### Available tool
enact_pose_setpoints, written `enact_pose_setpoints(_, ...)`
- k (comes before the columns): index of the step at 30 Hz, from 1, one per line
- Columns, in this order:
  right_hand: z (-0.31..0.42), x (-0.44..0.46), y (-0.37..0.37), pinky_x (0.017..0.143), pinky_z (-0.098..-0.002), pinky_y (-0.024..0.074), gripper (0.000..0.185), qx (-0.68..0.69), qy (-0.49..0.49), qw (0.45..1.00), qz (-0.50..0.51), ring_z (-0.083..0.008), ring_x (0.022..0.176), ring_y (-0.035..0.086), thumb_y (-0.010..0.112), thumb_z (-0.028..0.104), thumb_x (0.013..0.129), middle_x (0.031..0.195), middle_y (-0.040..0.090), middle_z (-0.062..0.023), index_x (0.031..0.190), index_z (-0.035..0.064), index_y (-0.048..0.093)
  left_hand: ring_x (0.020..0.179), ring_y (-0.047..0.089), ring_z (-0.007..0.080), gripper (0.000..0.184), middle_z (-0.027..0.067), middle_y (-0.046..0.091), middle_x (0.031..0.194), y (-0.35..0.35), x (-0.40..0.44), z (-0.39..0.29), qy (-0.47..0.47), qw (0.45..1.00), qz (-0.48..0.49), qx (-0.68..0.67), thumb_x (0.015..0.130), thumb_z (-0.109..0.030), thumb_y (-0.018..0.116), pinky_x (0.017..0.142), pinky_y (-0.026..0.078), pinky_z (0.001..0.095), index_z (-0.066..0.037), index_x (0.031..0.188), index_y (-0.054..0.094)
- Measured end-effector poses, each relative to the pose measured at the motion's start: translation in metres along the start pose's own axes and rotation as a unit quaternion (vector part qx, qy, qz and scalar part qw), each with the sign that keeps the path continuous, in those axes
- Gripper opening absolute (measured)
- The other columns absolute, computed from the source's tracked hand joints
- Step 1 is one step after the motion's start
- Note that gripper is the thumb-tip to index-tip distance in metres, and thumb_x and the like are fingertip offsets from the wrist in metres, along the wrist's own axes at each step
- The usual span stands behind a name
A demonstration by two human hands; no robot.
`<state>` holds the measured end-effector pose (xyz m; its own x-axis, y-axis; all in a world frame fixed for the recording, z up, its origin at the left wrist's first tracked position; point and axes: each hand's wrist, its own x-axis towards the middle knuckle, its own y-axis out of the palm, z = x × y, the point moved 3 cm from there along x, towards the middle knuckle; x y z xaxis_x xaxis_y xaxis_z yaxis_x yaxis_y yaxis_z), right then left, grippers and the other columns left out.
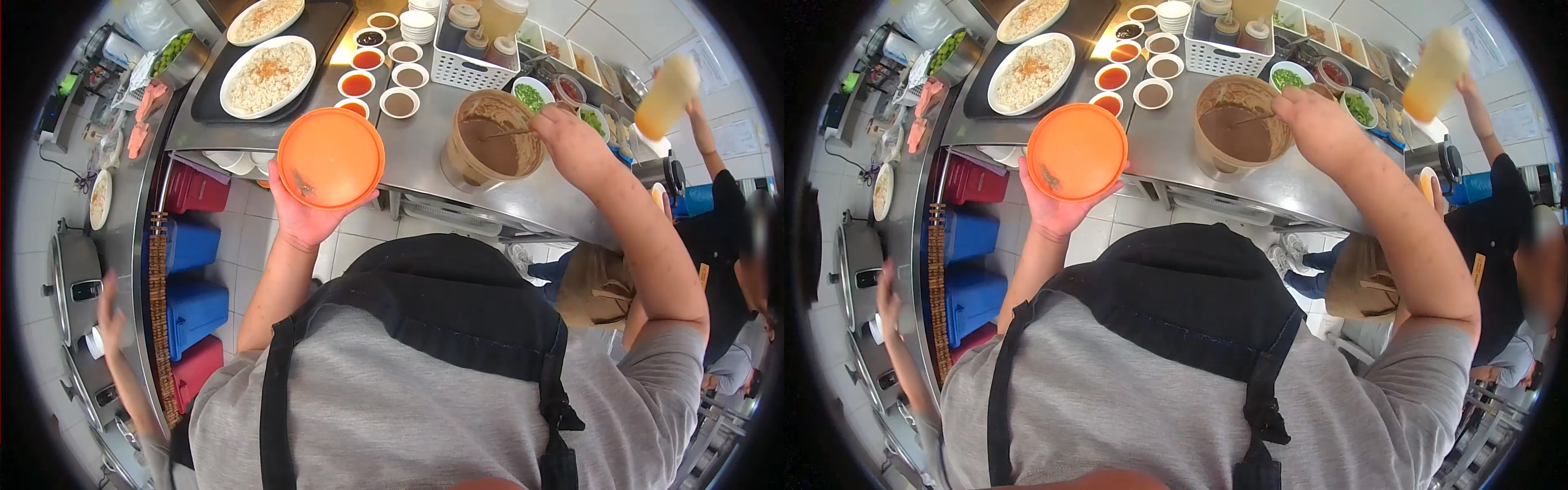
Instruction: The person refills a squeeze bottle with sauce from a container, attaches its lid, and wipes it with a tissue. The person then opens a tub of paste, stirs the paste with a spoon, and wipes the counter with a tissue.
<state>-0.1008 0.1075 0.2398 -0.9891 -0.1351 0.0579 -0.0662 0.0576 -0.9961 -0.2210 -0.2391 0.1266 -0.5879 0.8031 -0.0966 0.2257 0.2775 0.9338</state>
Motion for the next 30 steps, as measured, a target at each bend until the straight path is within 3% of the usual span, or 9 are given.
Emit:
enact_pose_setpoints(7,0.021,0.000,-0.024,0.085,-0.0460,0.0502,0.009,0.100,-0.024,0.994,0.025,-0.0380,0.097,0.061,0.054,0.003,0.086,0.095,0.063,-0.0169,0.092,0.0009,0.060,0.141,0.035,0.0407,0.090,0.0114,0.033,0.156,-0.009,0.005,0.002,-0.019,1.000,0.000,-0.005,0.084,-0.081,0.040,0.105,0.034,0.0702,-0.024,0.153,0.030)
enact_pose_setpoints(10,0.001,0.002,-0.017,0.084,-0.0476,0.0497,0.010,0.065,0.054,0.996,0.006,-0.0397,0.095,0.061,0.055,0.006,0.086,0.093,0.064,-0.0187,0.092,0.0002,0.061,0.144,0.029,0.0433,0.095,0.0122,0.026,0.160,-0.005,0.025,0.007,-0.024,0.999,0.022,0.013,0.081,-0.082,0.043,0.108,0.027,0.0722,-0.025,0.155,0.026)
enact_pose_setpoints(13,-0.013,0.009,-0.008,0.082,-0.0481,0.0497,0.009,0.009,0.123,0.991,-0.051,-0.0406,0.092,0.061,0.057,0.008,0.088,0.094,0.064,-0.0196,0.090,0.0000,0.061,0.144,0.029,0.0420,0.093,0.0124,0.027,0.159,0.001,0.042,0.013,-0.051,0.997,0.062,-0.019,0.082,-0.082,0.042,0.108,0.027,0.0721,-0.025,0.155,0.027)
enact_pose_setpoints(16,0.003,0.015,-0.003,0.082,-0.0471,0.0502,0.011,0.036,0.153,0.981,-0.113,-0.0405,0.092,0.062,0.058,0.009,0.089,0.096,0.065,-0.0197,0.093,0.0000,0.063,0.140,0.037,0.0383,0.090,0.0108,0.035,0.155,0.000,0.049,0.016,-0.067,0.995,0.068,-0.028,0.083,-0.081,0.041,0.104,0.036,0.0668,-0.024,0.152,0.034)
enact_pose_setpoints(19,0.023,0.011,0.004,0.083,-0.0450,0.0507,0.014,0.124,0.113,0.979,-0.120,-0.0401,0.093,0.063,0.057,0.010,0.091,0.099,0.066,-0.0197,0.097,0.0004,0.066,0.144,0.030,0.0411,0.092,0.0120,0.028,0.159,-0.006,0.047,0.016,-0.067,0.995,0.068,-0.015,0.083,-0.081,0.041,0.109,0.027,0.0709,-0.025,0.155,0.027)
enact_pose_setpoints(22,0.028,0.003,-0.008,0.084,-0.0429,0.0509,0.016,0.172,0.085,0.980,-0.054,-0.0388,0.095,0.063,0.058,0.012,0.092,0.101,0.067,-0.0195,0.100,0.0019,0.068,0.145,0.029,0.0410,0.092,0.0114,0.028,0.159,-0.014,0.039,0.016,-0.070,0.996,0.053,-0.029,0.084,-0.081,0.040,0.110,0.026,0.0704,-0.025,0.155,0.026)
enact_pose_setpoints(25,0.010,-0.001,-0.015,0.081,-0.0424,0.0515,0.014,0.123,0.066,0.988,-0.062,-0.0377,0.090,0.065,0.061,0.013,0.091,0.094,0.068,-0.0188,0.097,0.0033,0.069,0.141,0.037,0.0391,0.093,0.0112,0.036,0.155,-0.012,0.028,0.017,-0.041,0.999,0.019,-0.013,0.082,-0.083,0.041,0.105,0.035,0.0676,-0.024,0.153,0.031)
enact_pose_setpoints(28,-0.006,0.002,-0.013,0.079,-0.0426,0.0521,0.014,0.100,0.170,0.979,-0.048,-0.0376,0.086,0.065,0.065,0.014,0.088,0.086,0.068,-0.0177,0.096,0.0040,0.069,0.141,0.037,0.0395,0.093,0.0112,0.035,0.155,-0.013,0.016,0.019,-0.018,1.000,0.013,-0.012,0.081,-0.083,0.041,0.106,0.034,0.0682,-0.023,0.153,0.031)
enact_pose_setpoints(30,-0.007,0.009,-0.018,0.079,-0.0414,0.0517,0.016,0.152,0.230,0.961,0.017,-0.0365,0.086,0.066,0.066,0.013,0.086,0.091,0.068,-0.0184,0.096,0.0005,0.068,0.143,0.032,0.0409,0.092,0.0110,0.031,0.158,-0.011,0.007,0.021,-0.004,0.999,0.028,-0.024,0.083,-0.081,0.043,0.108,0.029,0.0699,-0.025,0.154,0.029)
